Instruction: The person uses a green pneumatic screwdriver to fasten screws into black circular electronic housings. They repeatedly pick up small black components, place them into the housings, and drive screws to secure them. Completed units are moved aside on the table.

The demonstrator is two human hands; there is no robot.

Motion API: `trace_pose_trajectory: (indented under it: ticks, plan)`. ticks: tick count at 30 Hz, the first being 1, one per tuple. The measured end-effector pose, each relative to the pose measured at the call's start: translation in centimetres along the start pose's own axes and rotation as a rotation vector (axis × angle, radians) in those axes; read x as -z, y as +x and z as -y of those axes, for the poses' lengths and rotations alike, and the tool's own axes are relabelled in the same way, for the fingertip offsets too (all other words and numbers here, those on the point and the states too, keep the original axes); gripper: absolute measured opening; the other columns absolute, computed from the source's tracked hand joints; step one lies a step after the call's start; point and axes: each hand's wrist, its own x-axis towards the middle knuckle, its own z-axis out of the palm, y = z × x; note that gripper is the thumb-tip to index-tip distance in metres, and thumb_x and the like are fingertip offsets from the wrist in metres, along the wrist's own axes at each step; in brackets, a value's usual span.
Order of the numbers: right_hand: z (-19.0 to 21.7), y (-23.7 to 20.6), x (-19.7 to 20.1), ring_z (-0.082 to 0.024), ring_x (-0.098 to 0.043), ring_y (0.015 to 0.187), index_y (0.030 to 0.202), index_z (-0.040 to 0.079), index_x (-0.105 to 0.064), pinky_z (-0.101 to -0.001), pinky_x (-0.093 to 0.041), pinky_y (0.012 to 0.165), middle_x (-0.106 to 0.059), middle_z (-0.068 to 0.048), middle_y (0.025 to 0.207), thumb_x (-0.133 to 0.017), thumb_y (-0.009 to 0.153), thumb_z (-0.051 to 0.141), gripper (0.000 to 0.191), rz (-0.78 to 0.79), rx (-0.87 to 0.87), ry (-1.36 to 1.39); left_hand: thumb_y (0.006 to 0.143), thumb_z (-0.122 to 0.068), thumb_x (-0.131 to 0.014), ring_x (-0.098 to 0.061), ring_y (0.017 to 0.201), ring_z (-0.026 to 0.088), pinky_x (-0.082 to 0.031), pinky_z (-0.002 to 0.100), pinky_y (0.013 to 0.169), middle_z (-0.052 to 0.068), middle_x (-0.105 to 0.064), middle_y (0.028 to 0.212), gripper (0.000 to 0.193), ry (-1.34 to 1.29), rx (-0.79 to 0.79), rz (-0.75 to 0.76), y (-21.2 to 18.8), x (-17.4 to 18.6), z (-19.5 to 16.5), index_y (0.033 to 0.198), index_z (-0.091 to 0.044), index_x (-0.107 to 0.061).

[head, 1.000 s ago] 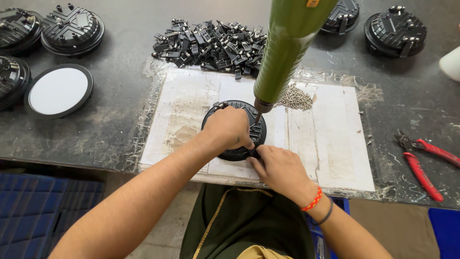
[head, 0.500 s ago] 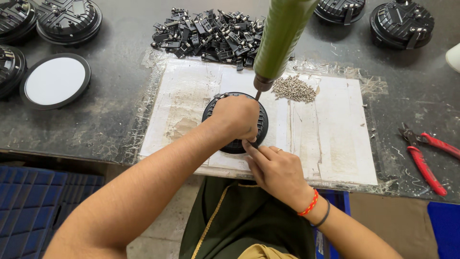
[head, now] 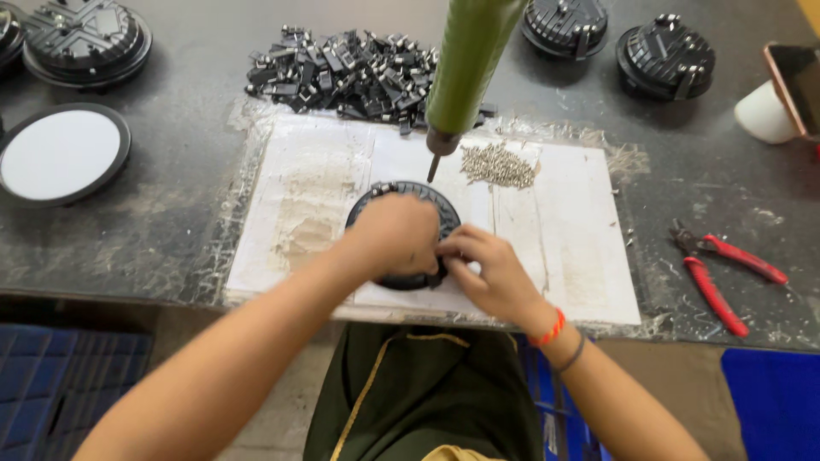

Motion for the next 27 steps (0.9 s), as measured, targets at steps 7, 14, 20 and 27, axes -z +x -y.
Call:
trace_pose_trajectory:
  ticks: [7, 14, 20, 27]
  plan:
    - [-4.0, 3.6, 5.1, -0.012, -0.071, 0.081, 0.109, 0.006, -0.076, -0.0265, -0.058, 0.072, -0.074, -0.004, 0.092, -0.065, 0.088, 0.003, 0.023, -0.085, -0.143, -0.028, 0.078, -0.022, -0.077, -0.069, 0.081, 0.031, -0.056, 0.045, 0.065, 0.006, -0.065, 0.085, 0.014, -0.315, -0.014, -0.706, -4.7, -6.0, -1.7, 0.077, -0.009, -0.071]
    - [-7.6, 7.2, 8.3, -0.015, -0.068, 0.076, 0.100, 0.007, -0.080, -0.0282, -0.055, 0.072, -0.075, -0.004, 0.090, -0.077, 0.087, 0.010, 0.013, 0.029, -0.312, -0.277, 0.076, -0.021, -0.076, -0.071, 0.076, 0.033, -0.057, 0.047, 0.069, 0.007, -0.069, 0.085, 0.013, -0.243, -0.047, -0.546, -2.9, -5.7, -0.7, 0.073, -0.009, -0.073]
    - [-7.5, 7.0, 8.1, -0.017, -0.069, 0.076, 0.098, 0.008, -0.081, -0.0307, -0.056, 0.072, -0.074, -0.005, 0.091, -0.079, 0.085, 0.012, 0.014, 0.030, -0.216, -0.378, 0.076, -0.016, -0.074, -0.072, 0.075, 0.034, -0.058, 0.046, 0.068, 0.009, -0.071, 0.086, 0.010, -0.148, -0.043, -0.473, -2.8, -4.9, -1.1, 0.075, -0.007, -0.075]
    - [-5.0, 4.9, 6.9, -0.020, -0.072, 0.077, 0.097, 0.004, -0.078, -0.0311, -0.059, 0.073, -0.075, -0.009, 0.092, -0.078, 0.087, 0.008, 0.011, -0.080, -0.021, -0.350, 0.075, -0.013, -0.072, -0.073, 0.079, 0.033, -0.059, 0.044, 0.069, 0.011, -0.072, 0.088, 0.009, -0.105, -0.023, -0.407, -2.5, -4.6, -1.2, 0.075, -0.005, -0.076]
